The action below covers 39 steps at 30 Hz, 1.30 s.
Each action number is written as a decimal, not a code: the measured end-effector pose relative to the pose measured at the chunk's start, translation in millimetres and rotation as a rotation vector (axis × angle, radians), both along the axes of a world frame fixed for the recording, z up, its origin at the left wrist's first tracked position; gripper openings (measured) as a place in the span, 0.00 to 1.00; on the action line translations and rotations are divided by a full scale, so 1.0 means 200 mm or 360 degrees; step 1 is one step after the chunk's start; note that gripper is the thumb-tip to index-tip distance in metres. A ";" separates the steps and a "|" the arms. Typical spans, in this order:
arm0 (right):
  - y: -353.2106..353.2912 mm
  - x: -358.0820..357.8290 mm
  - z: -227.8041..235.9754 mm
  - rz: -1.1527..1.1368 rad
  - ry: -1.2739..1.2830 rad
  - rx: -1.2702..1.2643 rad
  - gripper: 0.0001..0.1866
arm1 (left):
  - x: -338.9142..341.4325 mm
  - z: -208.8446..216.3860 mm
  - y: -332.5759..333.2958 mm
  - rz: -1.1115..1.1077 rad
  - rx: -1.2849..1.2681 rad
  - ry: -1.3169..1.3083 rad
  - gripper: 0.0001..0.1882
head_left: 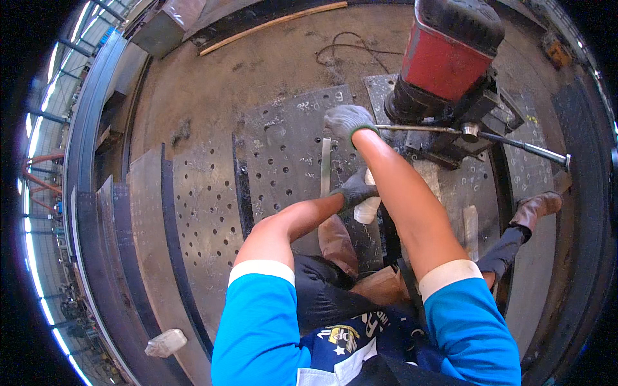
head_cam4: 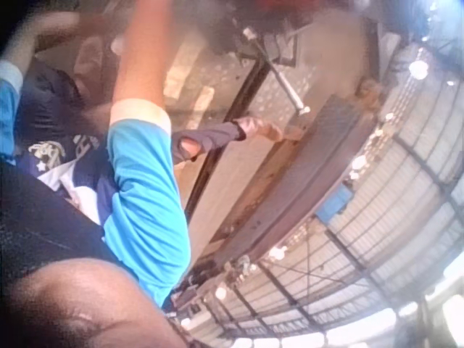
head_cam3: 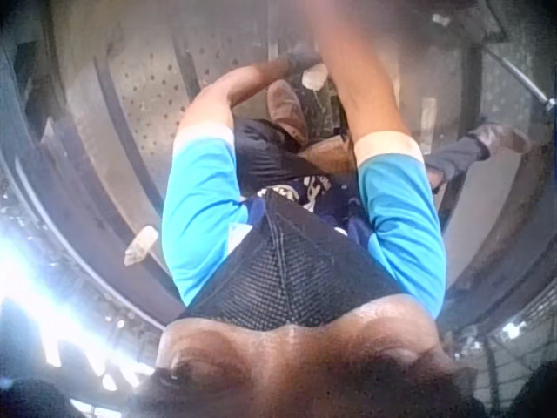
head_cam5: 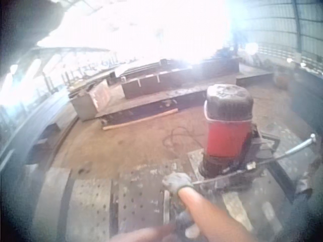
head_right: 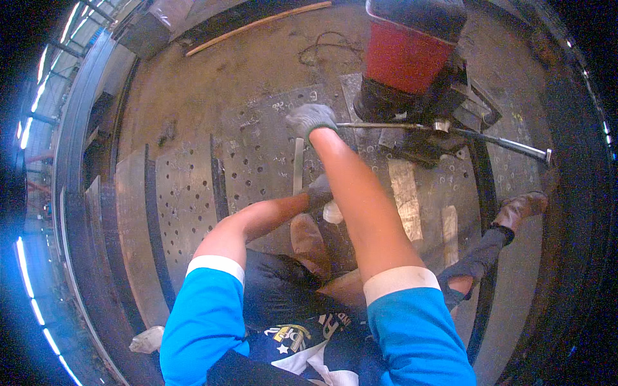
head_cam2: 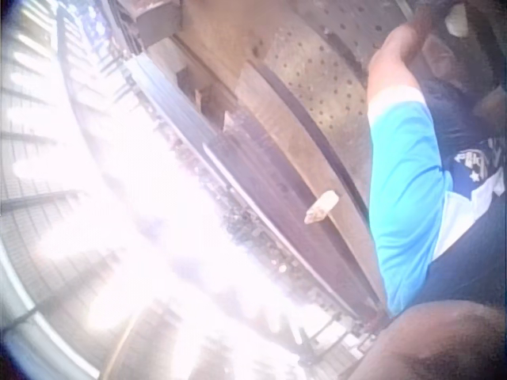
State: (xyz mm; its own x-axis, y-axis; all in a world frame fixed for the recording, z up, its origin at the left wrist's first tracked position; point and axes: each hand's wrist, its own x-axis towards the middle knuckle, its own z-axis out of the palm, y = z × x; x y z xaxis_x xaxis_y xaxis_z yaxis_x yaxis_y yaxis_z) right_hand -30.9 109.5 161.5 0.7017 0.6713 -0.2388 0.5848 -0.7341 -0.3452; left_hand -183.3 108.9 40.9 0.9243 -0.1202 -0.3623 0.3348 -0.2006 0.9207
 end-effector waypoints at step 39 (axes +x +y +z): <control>-0.05 0.02 -0.02 0.0475 -0.0246 -0.0095 0.14 | 0.37 -0.82 -0.41 0.0007 0.0374 -0.0748 0.33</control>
